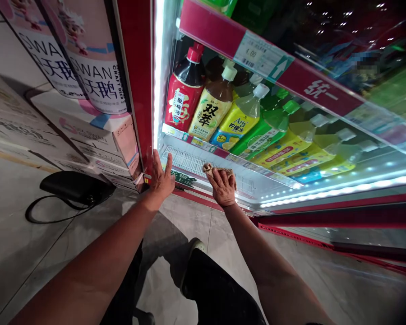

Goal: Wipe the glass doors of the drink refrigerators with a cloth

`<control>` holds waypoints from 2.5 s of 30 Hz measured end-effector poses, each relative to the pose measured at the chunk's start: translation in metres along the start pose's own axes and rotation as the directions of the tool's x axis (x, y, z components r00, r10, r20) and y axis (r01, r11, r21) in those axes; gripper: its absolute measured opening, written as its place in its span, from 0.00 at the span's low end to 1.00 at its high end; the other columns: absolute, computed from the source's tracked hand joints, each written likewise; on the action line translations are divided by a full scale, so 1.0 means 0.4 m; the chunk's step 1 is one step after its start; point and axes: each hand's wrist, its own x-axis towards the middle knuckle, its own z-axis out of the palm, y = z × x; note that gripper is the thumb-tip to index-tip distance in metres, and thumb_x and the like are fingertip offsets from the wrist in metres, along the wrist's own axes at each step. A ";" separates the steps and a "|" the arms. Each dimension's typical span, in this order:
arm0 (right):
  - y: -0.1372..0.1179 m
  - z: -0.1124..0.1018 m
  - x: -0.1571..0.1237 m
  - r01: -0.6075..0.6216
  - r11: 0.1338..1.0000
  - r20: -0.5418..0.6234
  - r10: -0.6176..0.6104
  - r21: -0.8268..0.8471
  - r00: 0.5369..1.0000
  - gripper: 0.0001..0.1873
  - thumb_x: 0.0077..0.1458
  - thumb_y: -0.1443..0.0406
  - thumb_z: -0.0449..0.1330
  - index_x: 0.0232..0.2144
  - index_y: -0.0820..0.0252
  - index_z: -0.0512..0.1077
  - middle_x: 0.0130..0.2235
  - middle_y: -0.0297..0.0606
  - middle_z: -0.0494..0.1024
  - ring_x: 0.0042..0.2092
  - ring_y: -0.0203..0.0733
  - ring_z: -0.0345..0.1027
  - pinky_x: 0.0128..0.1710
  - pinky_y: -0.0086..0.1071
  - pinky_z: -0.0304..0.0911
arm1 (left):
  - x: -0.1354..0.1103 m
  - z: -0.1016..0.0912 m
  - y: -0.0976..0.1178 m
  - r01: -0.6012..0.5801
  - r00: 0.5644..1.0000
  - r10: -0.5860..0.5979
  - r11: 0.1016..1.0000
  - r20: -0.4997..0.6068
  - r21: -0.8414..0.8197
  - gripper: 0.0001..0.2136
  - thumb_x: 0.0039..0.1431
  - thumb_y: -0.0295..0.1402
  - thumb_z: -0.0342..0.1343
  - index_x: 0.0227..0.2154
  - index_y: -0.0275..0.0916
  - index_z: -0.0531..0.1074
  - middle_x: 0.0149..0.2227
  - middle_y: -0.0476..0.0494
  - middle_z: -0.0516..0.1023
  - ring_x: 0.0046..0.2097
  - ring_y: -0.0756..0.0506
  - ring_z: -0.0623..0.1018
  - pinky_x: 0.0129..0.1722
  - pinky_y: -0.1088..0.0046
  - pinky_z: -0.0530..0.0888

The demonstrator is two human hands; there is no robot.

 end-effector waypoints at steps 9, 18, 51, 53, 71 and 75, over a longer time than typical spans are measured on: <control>0.035 0.025 -0.062 -0.323 0.946 -0.136 0.324 0.032 0.936 0.17 0.62 0.62 0.55 0.48 0.49 0.81 0.61 0.47 0.75 0.73 0.55 0.46 0.69 0.68 0.34 | -0.003 0.017 -0.009 0.001 0.999 -0.002 1.000 0.048 0.018 0.43 0.57 0.25 0.59 0.73 0.39 0.45 0.74 0.31 0.17 0.74 0.27 0.30 0.70 0.42 0.51; 0.062 0.017 -0.067 -0.459 0.887 -0.301 0.448 0.036 0.842 0.19 0.61 0.64 0.57 0.53 0.58 0.75 0.71 0.53 0.57 0.75 0.61 0.27 0.66 0.74 0.36 | 0.000 0.021 -0.002 -0.017 0.999 0.016 1.000 0.046 0.020 0.45 0.58 0.27 0.58 0.74 0.35 0.41 0.73 0.31 0.14 0.73 0.27 0.26 0.71 0.42 0.47; 0.198 -0.007 -0.131 -0.828 0.542 -0.427 0.788 0.141 0.443 0.35 0.71 0.59 0.34 0.74 0.64 0.29 0.75 0.58 0.32 0.76 0.57 0.23 0.66 0.73 0.38 | 0.004 0.051 0.013 0.005 0.995 -0.002 1.000 0.096 -0.022 0.52 0.52 0.29 0.60 0.72 0.27 0.31 0.72 0.26 0.12 0.70 0.29 0.15 0.70 0.41 0.36; 0.193 0.005 -0.145 -0.841 0.494 -0.460 0.813 0.222 0.356 0.36 0.72 0.58 0.34 0.74 0.64 0.27 0.75 0.61 0.32 0.76 0.58 0.21 0.65 0.74 0.39 | 0.003 0.050 0.012 0.008 0.995 -0.006 1.000 0.102 -0.014 0.52 0.53 0.30 0.60 0.72 0.26 0.31 0.71 0.25 0.11 0.70 0.29 0.15 0.70 0.41 0.35; 0.309 -0.075 -0.206 -0.820 -0.027 -0.109 0.988 0.572 -0.109 0.35 0.70 0.55 0.27 0.73 0.63 0.28 0.75 0.53 0.32 0.76 0.48 0.24 0.72 0.60 0.36 | -0.007 0.095 0.056 -0.024 0.995 0.027 0.999 0.093 -0.033 0.55 0.53 0.32 0.60 0.70 0.21 0.24 0.67 0.19 0.05 0.68 0.28 0.12 0.70 0.44 0.32; 0.332 -0.144 -0.178 -0.766 0.084 -0.193 0.980 0.637 -0.053 0.34 0.70 0.56 0.28 0.74 0.59 0.30 0.76 0.43 0.30 0.76 0.38 0.21 0.73 0.52 0.34 | -0.013 0.104 0.071 -0.070 0.994 0.073 0.997 0.087 -0.039 0.54 0.54 0.32 0.59 0.71 0.24 0.24 0.67 0.24 0.02 0.68 0.29 0.13 0.71 0.43 0.35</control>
